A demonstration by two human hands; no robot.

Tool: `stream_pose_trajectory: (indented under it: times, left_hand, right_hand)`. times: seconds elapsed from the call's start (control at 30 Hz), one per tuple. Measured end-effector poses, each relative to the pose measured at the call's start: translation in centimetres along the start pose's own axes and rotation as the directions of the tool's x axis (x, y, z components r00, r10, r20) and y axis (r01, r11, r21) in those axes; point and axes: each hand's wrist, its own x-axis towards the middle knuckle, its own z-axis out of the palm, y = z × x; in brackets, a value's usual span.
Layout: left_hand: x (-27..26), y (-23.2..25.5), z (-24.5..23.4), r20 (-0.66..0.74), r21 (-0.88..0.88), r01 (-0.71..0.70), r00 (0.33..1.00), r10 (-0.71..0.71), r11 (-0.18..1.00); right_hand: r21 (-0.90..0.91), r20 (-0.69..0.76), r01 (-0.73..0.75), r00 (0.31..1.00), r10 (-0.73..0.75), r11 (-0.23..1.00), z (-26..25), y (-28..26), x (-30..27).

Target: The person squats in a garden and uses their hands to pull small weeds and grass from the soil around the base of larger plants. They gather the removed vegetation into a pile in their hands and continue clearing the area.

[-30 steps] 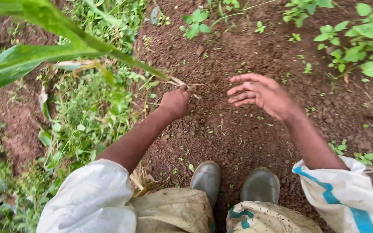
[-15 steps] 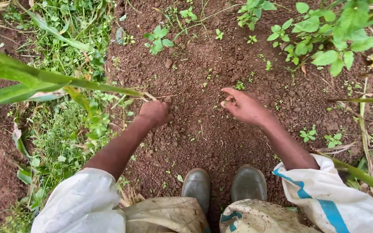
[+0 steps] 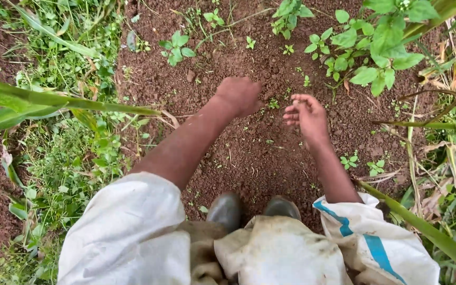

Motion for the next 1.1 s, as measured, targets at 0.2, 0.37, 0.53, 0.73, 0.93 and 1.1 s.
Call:
stream_pose_trajectory:
  times: [0.2, 0.37, 0.53, 0.73, 0.93, 1.1]
  left_hand:
    - [4.6, 7.5, -2.4, -0.15, 0.104, -0.364, 0.914, 0.377, 0.925]
    - [7.4, 10.7, -5.9, -0.314, 0.107, -0.562, 0.764, 0.564, 0.82]
    - [9.7, 11.5, -8.6, -0.371, 0.088, -0.66, 0.674, 0.639, 0.746]
    - [12.8, 11.4, -9.7, -0.377, 0.175, -0.602, 0.69, 0.618, 0.779]
    - [12.3, 9.4, -11.7, -0.334, 0.096, -0.435, 0.833, 0.44, 0.895]
    - [12.3, 8.5, -11.3, -0.272, 0.107, -0.327, 0.899, 0.344, 0.939]
  right_hand:
    - [0.139, -0.119, 0.154, 0.983, -0.138, 0.978, -2.8, 0.6, 2.2]
    - [0.106, -0.251, 0.147, 0.961, -0.117, 0.983, -5.3, 1.6, 2.4]
    - [0.072, -0.319, 0.097, 0.945, -0.069, 0.993, -7.0, 1.4, 1.8]
    - [0.212, -0.405, -0.011, 0.909, 0.098, 0.977, -6.8, -2.0, 1.7]
    - [0.103, -0.523, 0.07, 0.852, -0.006, 0.992, -6.8, -8.3, 4.3]
    - [-0.627, -0.333, -0.11, 0.933, -0.138, 0.772, -7.9, -13.7, 1.5]
